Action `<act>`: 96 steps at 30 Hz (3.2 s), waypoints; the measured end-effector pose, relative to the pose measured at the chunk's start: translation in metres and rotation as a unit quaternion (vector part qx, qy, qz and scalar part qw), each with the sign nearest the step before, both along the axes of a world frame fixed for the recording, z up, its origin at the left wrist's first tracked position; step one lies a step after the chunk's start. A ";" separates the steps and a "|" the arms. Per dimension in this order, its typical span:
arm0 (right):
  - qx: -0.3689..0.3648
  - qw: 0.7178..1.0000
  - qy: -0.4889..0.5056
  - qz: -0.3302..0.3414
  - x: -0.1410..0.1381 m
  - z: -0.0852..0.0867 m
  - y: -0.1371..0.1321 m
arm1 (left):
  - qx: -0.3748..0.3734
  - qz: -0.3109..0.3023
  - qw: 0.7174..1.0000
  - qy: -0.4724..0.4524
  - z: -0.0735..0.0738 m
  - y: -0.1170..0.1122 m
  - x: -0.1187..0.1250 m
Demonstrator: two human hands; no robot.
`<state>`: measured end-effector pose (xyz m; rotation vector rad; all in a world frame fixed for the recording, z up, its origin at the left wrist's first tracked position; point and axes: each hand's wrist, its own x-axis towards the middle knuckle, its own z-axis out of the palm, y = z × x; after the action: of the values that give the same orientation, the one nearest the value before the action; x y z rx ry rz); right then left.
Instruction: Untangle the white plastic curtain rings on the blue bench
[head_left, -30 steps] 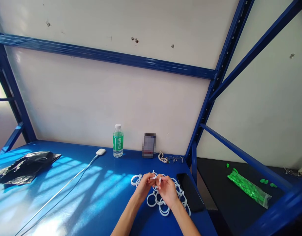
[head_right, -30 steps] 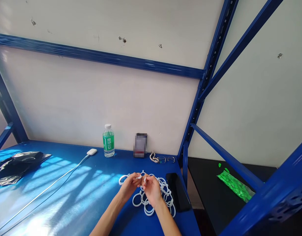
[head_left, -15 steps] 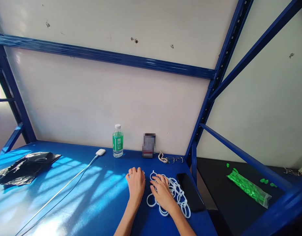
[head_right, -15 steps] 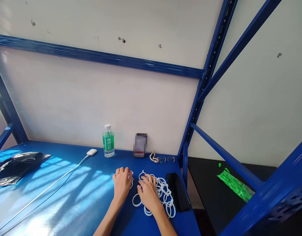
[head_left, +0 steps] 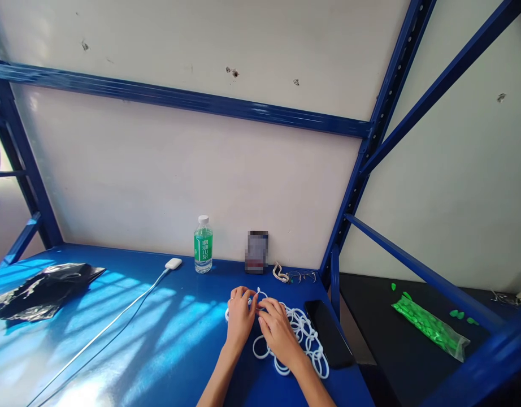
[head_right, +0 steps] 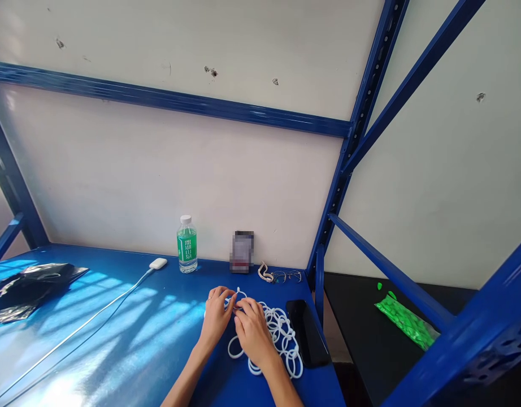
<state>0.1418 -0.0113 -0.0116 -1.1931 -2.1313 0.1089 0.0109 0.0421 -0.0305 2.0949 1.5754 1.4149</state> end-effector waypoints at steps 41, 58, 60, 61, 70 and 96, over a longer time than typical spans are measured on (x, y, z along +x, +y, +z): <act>-0.335 0.636 0.669 0.188 -0.003 0.004 0.007 | -0.371 -0.404 0.605 -0.576 0.023 -0.012 0.013; -0.065 0.991 -0.017 -0.116 0.009 0.001 -0.005 | -0.050 0.115 0.984 0.129 0.014 -0.011 -0.001; -0.071 0.990 -0.036 -0.113 0.010 -0.002 -0.006 | -0.057 0.137 0.970 0.191 0.013 -0.013 0.001; -0.070 0.991 -0.040 -0.110 0.011 -0.003 -0.005 | -0.061 0.141 0.966 0.209 0.012 -0.014 0.001; -0.006 0.993 0.092 -0.074 0.012 -0.001 0.006 | -0.029 -0.005 0.998 0.064 0.010 -0.011 0.003; -0.353 0.699 0.607 0.137 0.014 0.008 0.009 | -0.321 -0.464 0.725 -0.395 0.036 -0.022 0.007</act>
<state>0.1560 -0.0024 -0.0033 -0.7130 -0.9722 1.5119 0.0176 0.0203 0.0058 1.1974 0.3922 0.9170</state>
